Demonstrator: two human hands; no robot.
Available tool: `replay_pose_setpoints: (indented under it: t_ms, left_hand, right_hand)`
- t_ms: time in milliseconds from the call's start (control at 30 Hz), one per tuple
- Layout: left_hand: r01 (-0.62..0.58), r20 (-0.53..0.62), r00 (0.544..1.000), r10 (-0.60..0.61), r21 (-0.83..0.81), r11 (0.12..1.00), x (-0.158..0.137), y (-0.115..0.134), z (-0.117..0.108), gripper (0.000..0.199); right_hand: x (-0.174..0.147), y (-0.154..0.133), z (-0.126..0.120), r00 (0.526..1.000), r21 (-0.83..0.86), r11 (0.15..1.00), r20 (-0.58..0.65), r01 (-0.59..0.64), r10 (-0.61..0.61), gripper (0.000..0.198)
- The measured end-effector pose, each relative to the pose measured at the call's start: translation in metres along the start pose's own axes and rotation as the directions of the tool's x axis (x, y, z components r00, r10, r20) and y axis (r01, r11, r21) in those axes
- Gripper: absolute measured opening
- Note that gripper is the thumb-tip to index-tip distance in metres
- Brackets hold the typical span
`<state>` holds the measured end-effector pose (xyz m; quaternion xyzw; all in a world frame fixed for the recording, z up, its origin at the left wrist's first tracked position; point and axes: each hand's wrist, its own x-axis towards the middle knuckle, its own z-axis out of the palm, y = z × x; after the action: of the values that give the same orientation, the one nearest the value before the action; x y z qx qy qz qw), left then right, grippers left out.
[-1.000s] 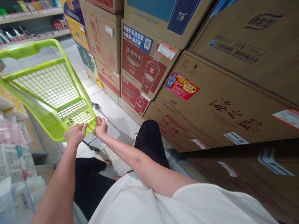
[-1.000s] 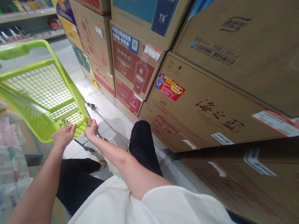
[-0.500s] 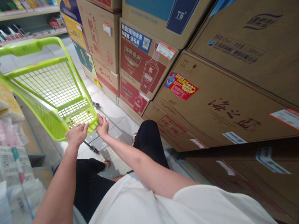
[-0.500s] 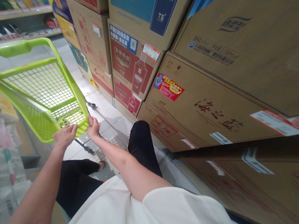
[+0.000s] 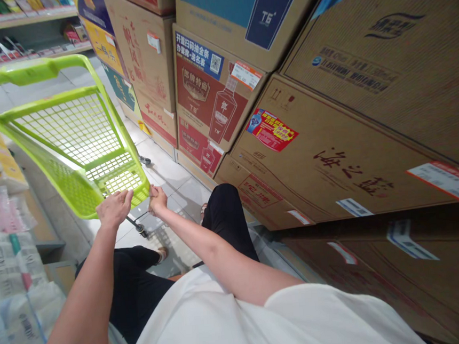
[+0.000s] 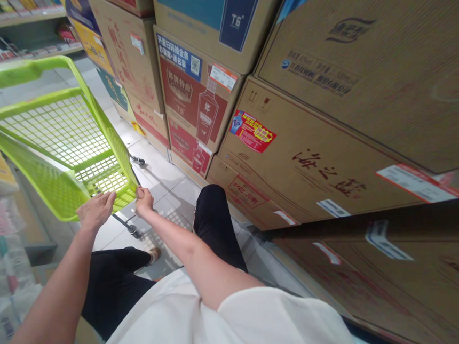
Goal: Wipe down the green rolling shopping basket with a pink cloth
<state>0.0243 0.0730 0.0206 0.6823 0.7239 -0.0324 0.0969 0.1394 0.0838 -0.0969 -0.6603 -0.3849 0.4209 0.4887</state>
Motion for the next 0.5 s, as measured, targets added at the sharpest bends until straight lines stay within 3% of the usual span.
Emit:
replay_pose_setpoints:
  t_ms: [100,200,300,400,500]
  left_hand:
    - [-0.004,0.012,1.0,0.004,-0.008,1.0,0.002,0.008,0.0,0.067]
    - [0.013,0.001,1.0,-0.013,-0.026,1.0,0.009,0.021,0.002,0.068]
    - [0.037,0.007,0.999,-0.037,-0.045,0.998,0.017,0.029,0.001,0.066]
    - [-0.077,-0.055,0.996,0.077,-0.005,0.997,0.02,0.02,0.0,0.059]
    - [-0.179,-0.14,0.97,0.198,0.134,0.975,0.014,0.0,0.0,0.055]
  right_hand:
    - [-0.003,-0.014,0.006,0.997,0.076,0.997,-0.081,-0.006,0.012,0.047]
    - [-0.008,-0.027,0.008,0.977,0.101,0.987,-0.185,0.127,-0.107,0.054]
    - [-0.004,-0.032,0.001,0.969,0.061,0.98,-0.175,0.188,-0.175,0.06]
    - [0.014,-0.033,-0.013,0.975,-0.007,0.988,-0.161,0.156,-0.155,0.063]
    - [0.031,-0.036,-0.022,0.971,-0.038,0.981,-0.143,0.19,-0.194,0.061]
